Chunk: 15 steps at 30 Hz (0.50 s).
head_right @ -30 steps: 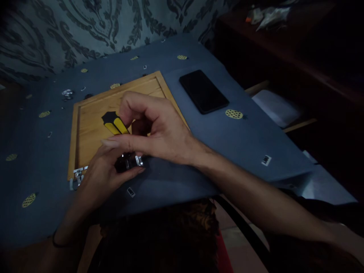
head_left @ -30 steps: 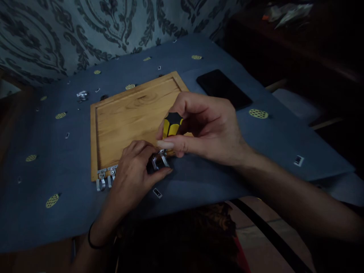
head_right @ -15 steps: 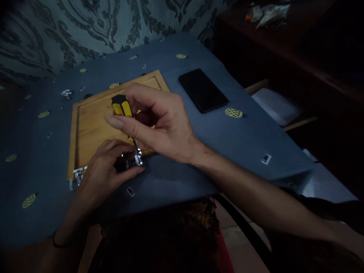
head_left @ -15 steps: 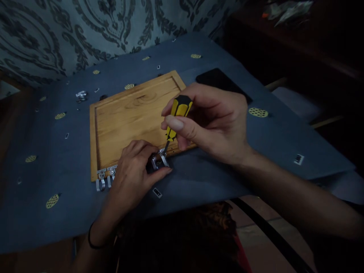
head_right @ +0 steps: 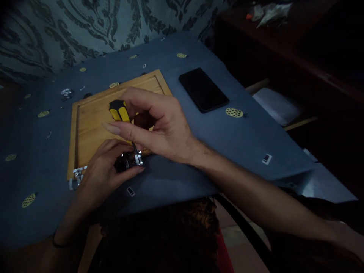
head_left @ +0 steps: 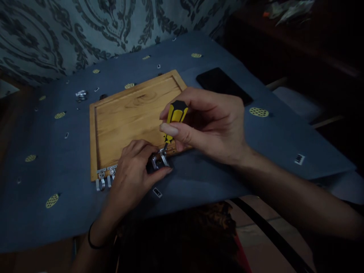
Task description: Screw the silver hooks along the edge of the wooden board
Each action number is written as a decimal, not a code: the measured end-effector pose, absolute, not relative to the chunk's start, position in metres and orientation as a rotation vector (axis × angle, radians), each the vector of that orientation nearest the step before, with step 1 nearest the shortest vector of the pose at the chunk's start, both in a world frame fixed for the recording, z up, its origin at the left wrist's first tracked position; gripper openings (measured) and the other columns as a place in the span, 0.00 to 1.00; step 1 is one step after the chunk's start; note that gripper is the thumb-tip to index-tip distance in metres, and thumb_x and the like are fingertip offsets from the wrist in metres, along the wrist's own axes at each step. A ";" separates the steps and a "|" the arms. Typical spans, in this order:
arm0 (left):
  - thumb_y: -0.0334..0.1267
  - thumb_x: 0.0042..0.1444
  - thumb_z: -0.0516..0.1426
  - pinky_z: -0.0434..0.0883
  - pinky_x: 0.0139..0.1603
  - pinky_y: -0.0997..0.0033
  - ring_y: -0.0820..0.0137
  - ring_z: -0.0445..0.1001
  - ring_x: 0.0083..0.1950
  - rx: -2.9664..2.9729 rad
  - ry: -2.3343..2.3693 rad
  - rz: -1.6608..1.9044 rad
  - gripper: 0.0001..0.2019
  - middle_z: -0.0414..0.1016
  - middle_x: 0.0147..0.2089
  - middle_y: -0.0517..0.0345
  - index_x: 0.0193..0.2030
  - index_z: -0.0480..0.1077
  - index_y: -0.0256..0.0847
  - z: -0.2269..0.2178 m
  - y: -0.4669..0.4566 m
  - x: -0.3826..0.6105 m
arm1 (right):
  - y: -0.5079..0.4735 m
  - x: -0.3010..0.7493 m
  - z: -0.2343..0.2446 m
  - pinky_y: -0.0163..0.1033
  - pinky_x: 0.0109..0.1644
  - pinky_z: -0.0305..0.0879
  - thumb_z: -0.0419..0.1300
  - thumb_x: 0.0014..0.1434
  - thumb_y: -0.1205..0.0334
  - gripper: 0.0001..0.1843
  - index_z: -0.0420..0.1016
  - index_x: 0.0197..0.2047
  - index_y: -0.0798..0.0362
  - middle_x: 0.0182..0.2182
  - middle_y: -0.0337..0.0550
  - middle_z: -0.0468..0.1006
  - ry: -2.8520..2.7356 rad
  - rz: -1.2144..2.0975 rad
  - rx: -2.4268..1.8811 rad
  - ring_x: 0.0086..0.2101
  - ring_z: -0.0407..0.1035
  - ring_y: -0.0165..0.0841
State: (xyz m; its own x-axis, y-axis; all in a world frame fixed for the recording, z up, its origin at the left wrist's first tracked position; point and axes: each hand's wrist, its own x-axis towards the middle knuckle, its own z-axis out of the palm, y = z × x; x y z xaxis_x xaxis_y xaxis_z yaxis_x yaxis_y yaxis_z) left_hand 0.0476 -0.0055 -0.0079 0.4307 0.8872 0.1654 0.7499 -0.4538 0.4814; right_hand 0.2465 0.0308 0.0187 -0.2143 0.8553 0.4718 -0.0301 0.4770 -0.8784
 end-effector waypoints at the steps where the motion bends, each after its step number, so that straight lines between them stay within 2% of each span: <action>1: 0.44 0.58 0.70 0.72 0.56 0.51 0.55 0.75 0.52 2.354 1.398 0.582 0.15 0.79 0.48 0.51 0.46 0.77 0.39 -0.008 -0.006 0.047 | 0.031 0.246 0.019 0.26 0.22 0.65 0.68 0.62 0.46 0.18 0.75 0.35 0.52 0.30 0.31 0.73 -1.583 0.954 -0.727 0.20 0.67 0.18; 5: 0.43 0.58 0.70 0.72 0.57 0.50 0.55 0.75 0.52 2.372 1.405 0.601 0.15 0.79 0.49 0.51 0.47 0.76 0.40 -0.011 -0.006 0.047 | 0.032 0.246 0.017 0.25 0.24 0.65 0.65 0.65 0.46 0.18 0.76 0.38 0.53 0.30 0.31 0.73 -1.621 0.939 -0.697 0.23 0.67 0.19; 11: 0.42 0.56 0.71 0.72 0.56 0.51 0.55 0.76 0.50 2.379 1.393 0.627 0.15 0.79 0.47 0.52 0.46 0.76 0.40 -0.011 -0.006 0.048 | 0.035 0.249 0.020 0.27 0.24 0.66 0.69 0.62 0.48 0.18 0.75 0.33 0.54 0.32 0.33 0.74 -1.601 1.041 -0.676 0.23 0.67 0.20; 15: 0.42 0.56 0.71 0.72 0.55 0.53 0.55 0.76 0.51 2.388 1.418 0.593 0.15 0.79 0.48 0.52 0.46 0.77 0.40 -0.010 -0.006 0.048 | 0.036 0.252 0.024 0.28 0.26 0.69 0.66 0.67 0.56 0.13 0.74 0.33 0.54 0.29 0.33 0.73 -1.657 1.127 -0.556 0.24 0.69 0.21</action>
